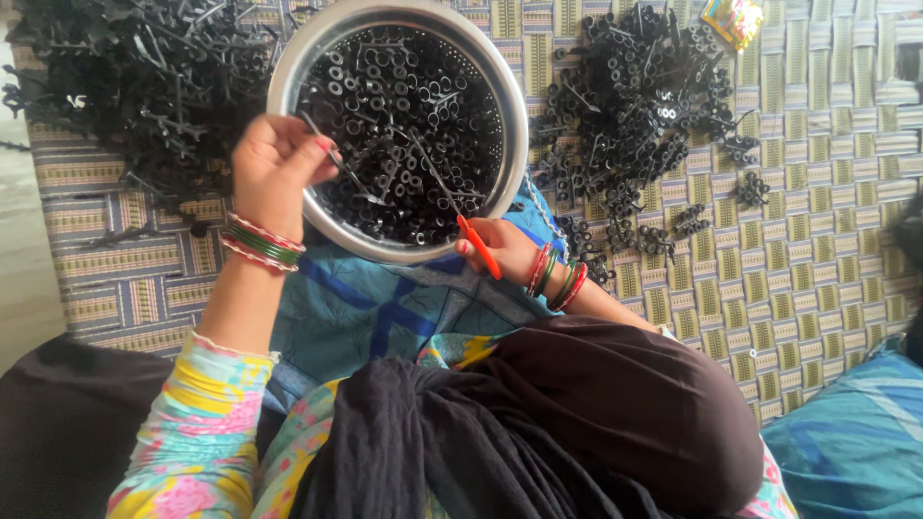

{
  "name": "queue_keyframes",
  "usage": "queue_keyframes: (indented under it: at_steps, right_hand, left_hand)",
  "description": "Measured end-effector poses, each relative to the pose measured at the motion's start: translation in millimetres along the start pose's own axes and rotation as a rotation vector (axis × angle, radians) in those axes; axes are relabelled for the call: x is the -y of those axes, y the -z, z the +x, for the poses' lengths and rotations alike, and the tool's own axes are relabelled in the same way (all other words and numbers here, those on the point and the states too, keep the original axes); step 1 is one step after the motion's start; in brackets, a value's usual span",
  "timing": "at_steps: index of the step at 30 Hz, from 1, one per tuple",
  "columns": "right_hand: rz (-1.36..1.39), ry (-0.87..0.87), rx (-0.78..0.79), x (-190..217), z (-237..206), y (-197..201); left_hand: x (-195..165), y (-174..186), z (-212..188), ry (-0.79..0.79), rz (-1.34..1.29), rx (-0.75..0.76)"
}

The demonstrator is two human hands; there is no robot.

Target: The person sits on a woven mat and uses red-handled scissors to cut small black metal rings from a metal bowl. The cut pieces are dropped onto the mat beside the bowl.

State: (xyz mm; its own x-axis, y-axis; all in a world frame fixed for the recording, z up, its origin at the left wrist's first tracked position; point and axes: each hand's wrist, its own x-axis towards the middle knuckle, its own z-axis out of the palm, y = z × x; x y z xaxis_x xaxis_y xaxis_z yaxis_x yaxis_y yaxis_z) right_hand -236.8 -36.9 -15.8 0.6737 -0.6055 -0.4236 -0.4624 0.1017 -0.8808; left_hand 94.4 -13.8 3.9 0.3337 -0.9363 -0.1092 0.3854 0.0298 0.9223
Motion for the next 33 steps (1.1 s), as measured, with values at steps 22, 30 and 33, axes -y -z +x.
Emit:
queue_keyframes:
  at_steps: [22, 30, 33]
  right_hand:
    - [0.154, -0.015, -0.067, -21, 10, 9]
    - [0.065, -0.037, -0.073, -4, 5, 5]
    - [-0.148, -0.012, -0.116, 8, 2, 5]
  left_hand:
    - [49, -40, 7, 0.046, 0.083, 0.118]
    - [33, -42, -7, 0.285, -0.303, 0.133]
    - [36, -44, -14, 0.271, -0.312, 0.197]
